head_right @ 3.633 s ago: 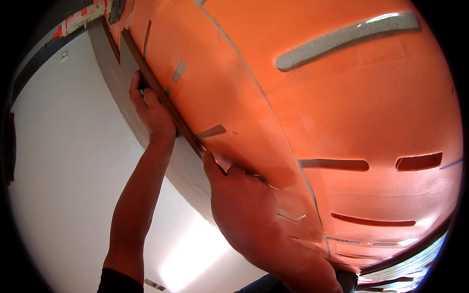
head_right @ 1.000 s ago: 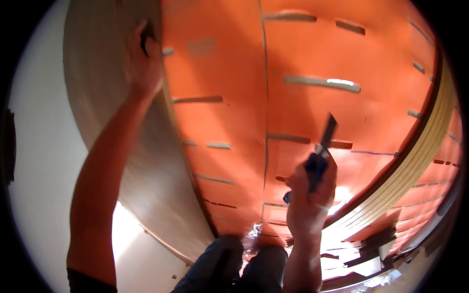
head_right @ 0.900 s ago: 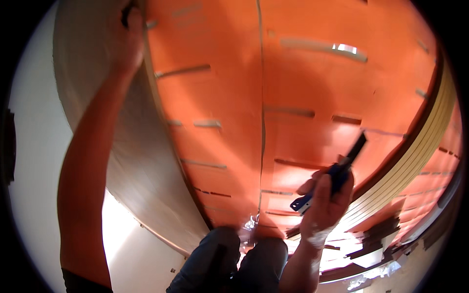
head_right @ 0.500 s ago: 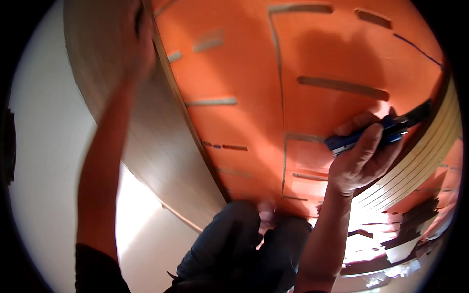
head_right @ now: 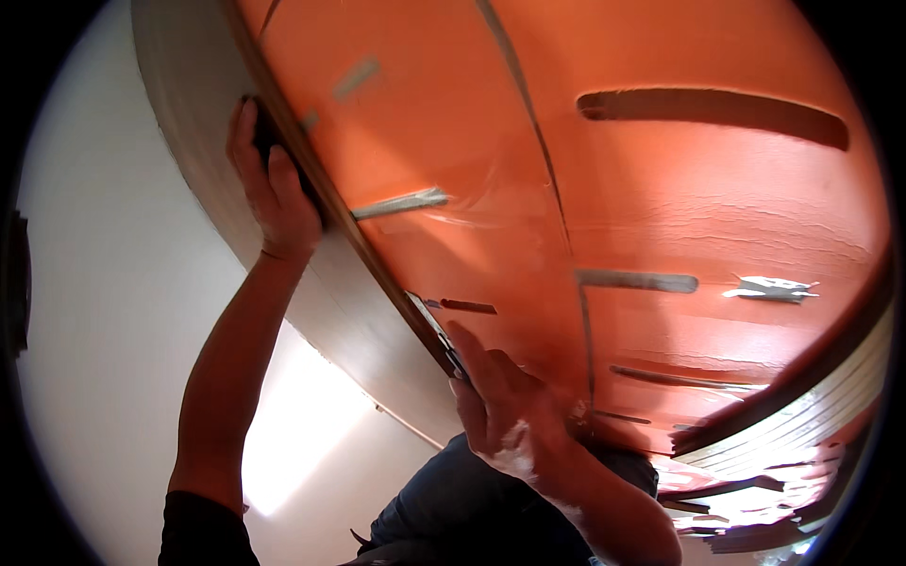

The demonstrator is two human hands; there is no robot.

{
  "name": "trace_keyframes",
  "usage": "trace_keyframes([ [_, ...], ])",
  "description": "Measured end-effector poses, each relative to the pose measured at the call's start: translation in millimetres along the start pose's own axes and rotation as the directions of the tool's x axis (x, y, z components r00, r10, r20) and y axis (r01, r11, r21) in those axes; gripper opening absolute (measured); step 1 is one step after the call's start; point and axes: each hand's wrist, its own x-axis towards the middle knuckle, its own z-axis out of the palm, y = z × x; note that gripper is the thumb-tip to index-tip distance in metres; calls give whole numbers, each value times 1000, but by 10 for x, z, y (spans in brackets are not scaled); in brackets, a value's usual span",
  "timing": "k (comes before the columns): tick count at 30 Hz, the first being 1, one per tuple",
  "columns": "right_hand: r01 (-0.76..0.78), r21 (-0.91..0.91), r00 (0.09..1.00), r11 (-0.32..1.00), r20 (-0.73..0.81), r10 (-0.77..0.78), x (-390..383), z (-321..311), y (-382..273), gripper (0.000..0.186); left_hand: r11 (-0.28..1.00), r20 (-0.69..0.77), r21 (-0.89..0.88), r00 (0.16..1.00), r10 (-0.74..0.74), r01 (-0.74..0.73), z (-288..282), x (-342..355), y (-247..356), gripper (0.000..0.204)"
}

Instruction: The person installs wooden floorboards onto an orange underlayment by using a utility knife to trim the edges and align them into place.

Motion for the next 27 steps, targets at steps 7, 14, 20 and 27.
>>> trace_keyframes([
  [7,-157,-90,954,983,244,175,69,59,-24,52,1000,-8,-1,1000,16,-16,12,-27,-59,54],
  [14,-136,-276,945,951,253,209,68,157,-165,55,998,-15,-27,999,52,-53,30,-40,-115,53],
  [20,-149,-213,976,966,128,179,-116,436,-93,60,996,-28,23,995,92,-92,52,-66,-111,53],
  [27,-61,-386,985,920,125,118,-133,455,-112,67,968,0,181,984,177,-174,-44,-72,-340,51],
])
